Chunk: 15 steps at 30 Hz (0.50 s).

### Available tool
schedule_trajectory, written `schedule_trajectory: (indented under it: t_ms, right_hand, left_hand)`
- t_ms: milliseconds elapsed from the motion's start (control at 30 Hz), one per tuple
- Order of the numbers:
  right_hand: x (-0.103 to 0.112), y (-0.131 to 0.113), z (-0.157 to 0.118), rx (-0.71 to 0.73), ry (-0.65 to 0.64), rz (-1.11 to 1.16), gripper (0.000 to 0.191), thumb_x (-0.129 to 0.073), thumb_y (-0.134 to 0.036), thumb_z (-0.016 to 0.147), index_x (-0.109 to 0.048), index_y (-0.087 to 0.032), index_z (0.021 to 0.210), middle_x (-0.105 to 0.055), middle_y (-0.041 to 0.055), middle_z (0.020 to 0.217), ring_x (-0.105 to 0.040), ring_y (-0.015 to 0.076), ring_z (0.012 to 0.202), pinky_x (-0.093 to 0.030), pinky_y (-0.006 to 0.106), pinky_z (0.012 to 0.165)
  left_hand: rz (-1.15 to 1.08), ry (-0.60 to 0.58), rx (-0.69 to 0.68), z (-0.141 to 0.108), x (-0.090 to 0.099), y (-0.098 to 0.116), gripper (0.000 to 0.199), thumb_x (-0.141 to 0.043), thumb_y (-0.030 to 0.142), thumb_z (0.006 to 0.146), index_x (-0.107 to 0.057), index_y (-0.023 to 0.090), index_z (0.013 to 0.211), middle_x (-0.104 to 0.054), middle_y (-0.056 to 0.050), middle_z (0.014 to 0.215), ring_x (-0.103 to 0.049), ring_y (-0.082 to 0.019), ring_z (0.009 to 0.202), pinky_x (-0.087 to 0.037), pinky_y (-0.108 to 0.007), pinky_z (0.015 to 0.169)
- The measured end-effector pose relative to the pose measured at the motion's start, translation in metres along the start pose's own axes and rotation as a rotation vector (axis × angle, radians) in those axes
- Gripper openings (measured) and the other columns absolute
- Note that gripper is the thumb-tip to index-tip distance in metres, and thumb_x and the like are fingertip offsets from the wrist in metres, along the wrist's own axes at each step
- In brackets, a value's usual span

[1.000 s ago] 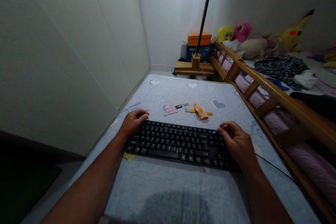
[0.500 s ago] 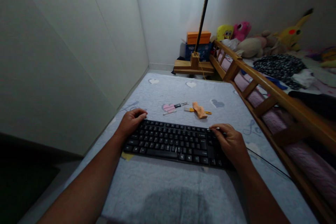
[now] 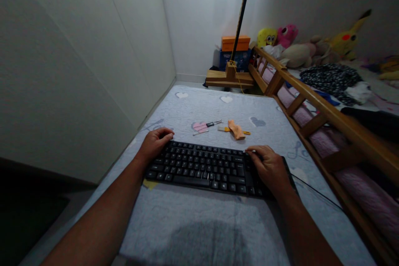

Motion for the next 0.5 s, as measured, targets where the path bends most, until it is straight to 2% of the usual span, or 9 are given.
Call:
schedule_trajectory:
  t_ms: [500]
  right_hand:
    - [0.0008,-0.0021,-0.0034,-0.006,-0.009,-0.003,0.019,-0.054,-0.034,0.090,-0.069,-0.026,0.083,-0.075,0.0060,0.087,-0.068,0.0244,0.086,-0.050,0.037,0.081]
  left_hand:
    - [-0.012,-0.001,0.006,-0.0010,-0.0008,-0.0003,0.027,-0.070,0.046,0.070,-0.074,0.020,0.080,-0.075,-0.004,0.080,-0.067,-0.023,0.079,-0.053,-0.035,0.080]
Point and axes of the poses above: each hand's wrist, its own z-axis towards the middle knuckle, its own x-axis out of the back of the hand, y = z × x, the point moved 7 cm from there along z, towards the middle knuckle
